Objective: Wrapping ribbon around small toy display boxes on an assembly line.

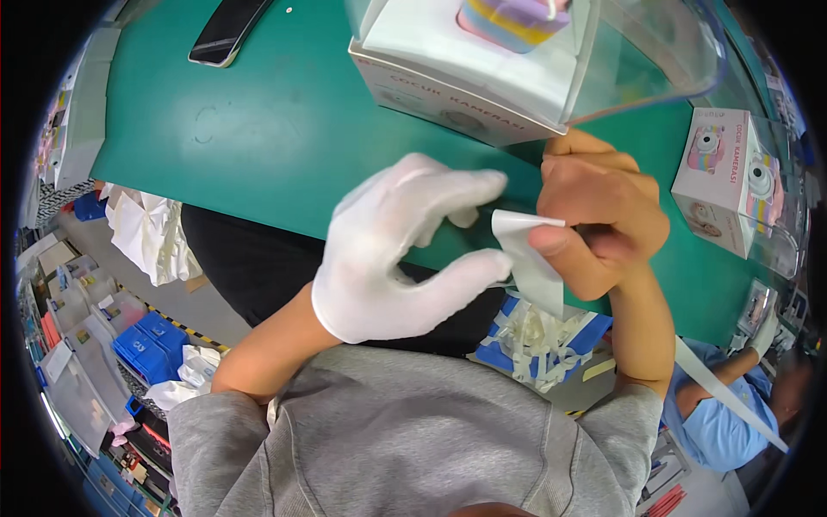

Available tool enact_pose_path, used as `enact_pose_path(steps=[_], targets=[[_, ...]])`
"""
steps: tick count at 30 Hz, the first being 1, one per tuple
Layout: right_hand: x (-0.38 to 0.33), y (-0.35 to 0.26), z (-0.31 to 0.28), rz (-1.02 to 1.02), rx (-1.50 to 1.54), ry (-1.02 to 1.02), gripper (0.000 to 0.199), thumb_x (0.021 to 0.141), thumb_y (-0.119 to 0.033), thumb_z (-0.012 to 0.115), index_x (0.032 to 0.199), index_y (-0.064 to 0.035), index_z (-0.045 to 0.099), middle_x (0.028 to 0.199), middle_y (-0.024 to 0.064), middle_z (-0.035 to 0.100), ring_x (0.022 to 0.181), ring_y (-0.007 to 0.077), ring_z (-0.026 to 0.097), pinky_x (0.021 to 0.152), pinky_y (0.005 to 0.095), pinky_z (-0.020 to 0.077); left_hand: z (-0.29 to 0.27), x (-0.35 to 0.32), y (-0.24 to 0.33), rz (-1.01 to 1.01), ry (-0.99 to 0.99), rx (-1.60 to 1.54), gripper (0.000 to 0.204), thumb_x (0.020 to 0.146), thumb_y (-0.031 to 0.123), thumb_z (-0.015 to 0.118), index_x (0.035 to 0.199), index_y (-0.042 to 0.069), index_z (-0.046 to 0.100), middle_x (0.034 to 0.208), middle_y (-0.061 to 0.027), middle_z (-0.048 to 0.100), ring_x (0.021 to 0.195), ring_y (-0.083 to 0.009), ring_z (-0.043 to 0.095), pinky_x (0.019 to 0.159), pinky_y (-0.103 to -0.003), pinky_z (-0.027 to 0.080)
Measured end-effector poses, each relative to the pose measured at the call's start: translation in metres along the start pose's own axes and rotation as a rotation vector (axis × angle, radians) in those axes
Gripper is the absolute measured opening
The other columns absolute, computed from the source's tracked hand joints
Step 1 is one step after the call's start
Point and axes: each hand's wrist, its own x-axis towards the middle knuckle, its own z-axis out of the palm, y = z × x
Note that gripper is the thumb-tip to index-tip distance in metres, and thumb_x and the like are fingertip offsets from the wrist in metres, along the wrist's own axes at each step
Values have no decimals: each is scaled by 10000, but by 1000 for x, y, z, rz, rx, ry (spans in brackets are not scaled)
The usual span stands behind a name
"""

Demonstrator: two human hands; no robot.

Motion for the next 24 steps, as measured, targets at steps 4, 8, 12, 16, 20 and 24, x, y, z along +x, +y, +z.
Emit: enact_pose_path(steps=[4,8,12,16,20,24], targets=[[-1,6,10,-40,-14,36,201,740,-73,853,735,-45,654,601,11,564,497,145,464,491,304,295,10,-4,-4,-26,94,-213,270,803,33,819,1047,15,704,759,-50,639,589,-136,545,517,-252,398],[3,5,16,-65,-12,-1,193,744,-84,855,783,-35,672,644,25,618,510,159,515,503,299,318,3,-6,-5,-22,36,-224,170,821,-53,735,973,-12,672,767,-89,643,628,-155,568,553,-274,424],[5,2,16,14,-13,1,193,767,-67,842,859,-16,681,697,49,671,540,177,579,513,303,361,-3,-7,-10,65,-72,-127,195,817,-103,693,998,-43,654,789,-105,644,640,-159,565,569,-290,435],[2,0,19,47,-46,39,175,794,-50,832,850,-19,670,676,46,661,522,167,567,495,300,362,3,-6,-8,81,5,-131,226,800,-77,730,1013,-38,666,757,-94,632,615,-150,556,549,-288,425],[4,-2,18,-1,-120,-19,155,916,-60,719,897,0,577,639,81,614,488,170,491,498,338,361,4,-7,-4,-8,5,-176,247,763,-82,765,992,-38,684,753,-96,633,618,-149,560,552,-277,415],[-1,3,17,6,-128,61,243,806,-148,870,822,-34,656,620,26,612,488,144,521,473,279,331,8,-6,-7,81,84,-93,239,781,-109,738,1003,-43,678,763,-91,626,621,-150,548,559,-276,413]])
